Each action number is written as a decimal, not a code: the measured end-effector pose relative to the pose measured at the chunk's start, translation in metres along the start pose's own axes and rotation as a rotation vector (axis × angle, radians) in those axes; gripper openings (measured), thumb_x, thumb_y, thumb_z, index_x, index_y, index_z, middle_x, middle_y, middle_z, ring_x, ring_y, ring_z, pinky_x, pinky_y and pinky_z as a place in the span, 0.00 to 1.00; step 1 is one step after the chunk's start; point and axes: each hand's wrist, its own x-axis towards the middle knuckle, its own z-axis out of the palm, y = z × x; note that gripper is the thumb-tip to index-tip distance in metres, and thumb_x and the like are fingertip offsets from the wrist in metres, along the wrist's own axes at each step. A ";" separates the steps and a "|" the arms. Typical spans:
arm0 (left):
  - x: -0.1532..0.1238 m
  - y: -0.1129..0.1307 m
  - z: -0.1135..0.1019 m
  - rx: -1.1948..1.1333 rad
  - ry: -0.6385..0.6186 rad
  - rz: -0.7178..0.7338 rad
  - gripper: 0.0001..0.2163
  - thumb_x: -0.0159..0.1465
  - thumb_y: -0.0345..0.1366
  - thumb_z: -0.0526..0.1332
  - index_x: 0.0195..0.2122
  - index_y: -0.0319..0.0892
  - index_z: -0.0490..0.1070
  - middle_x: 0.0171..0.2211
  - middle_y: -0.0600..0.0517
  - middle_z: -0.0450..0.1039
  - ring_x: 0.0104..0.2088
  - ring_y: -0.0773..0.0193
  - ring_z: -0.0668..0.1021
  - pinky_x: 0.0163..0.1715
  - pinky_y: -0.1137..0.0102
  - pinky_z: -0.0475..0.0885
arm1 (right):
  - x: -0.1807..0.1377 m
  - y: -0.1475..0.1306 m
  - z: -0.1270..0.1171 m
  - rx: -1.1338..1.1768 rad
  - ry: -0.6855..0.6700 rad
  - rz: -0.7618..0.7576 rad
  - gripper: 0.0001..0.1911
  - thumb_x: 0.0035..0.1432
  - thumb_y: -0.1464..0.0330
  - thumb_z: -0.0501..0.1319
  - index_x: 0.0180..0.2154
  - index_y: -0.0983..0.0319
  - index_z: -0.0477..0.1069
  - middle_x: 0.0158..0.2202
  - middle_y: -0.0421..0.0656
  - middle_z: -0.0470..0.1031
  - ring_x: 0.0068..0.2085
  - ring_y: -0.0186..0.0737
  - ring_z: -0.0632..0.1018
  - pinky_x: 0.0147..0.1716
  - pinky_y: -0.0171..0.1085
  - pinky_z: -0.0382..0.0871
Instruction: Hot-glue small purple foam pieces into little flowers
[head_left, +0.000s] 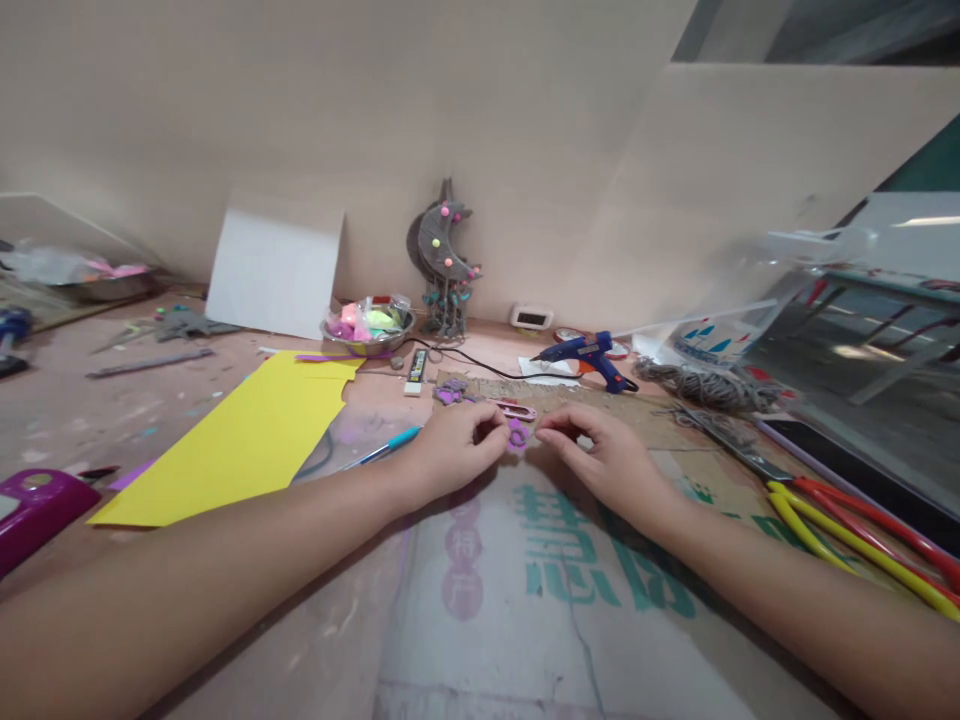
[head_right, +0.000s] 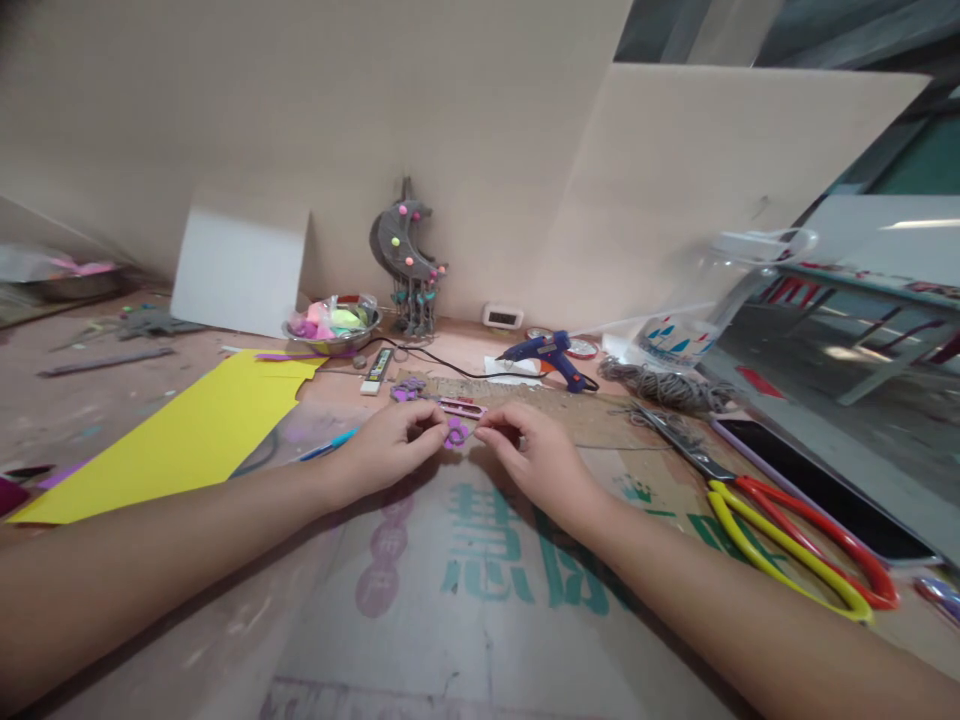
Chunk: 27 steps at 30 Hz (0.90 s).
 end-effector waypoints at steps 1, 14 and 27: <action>0.000 0.000 0.000 0.006 -0.004 0.005 0.08 0.60 0.35 0.52 0.28 0.40 0.68 0.26 0.54 0.70 0.29 0.66 0.71 0.30 0.73 0.63 | 0.000 0.000 0.000 -0.002 -0.006 -0.002 0.07 0.57 0.67 0.57 0.31 0.62 0.72 0.31 0.43 0.76 0.33 0.38 0.75 0.35 0.36 0.67; 0.000 0.000 0.000 0.053 -0.008 0.034 0.08 0.60 0.33 0.51 0.27 0.40 0.66 0.25 0.54 0.70 0.28 0.67 0.71 0.29 0.73 0.63 | -0.001 -0.002 0.000 -0.030 -0.026 -0.019 0.08 0.55 0.66 0.59 0.30 0.62 0.73 0.25 0.41 0.70 0.26 0.35 0.70 0.27 0.34 0.62; -0.001 -0.004 0.003 0.022 -0.030 0.046 0.11 0.63 0.38 0.51 0.30 0.39 0.69 0.27 0.53 0.71 0.28 0.67 0.71 0.28 0.74 0.63 | 0.001 0.000 0.002 0.165 -0.158 0.154 0.12 0.55 0.62 0.58 0.31 0.63 0.75 0.28 0.43 0.75 0.29 0.37 0.73 0.29 0.35 0.65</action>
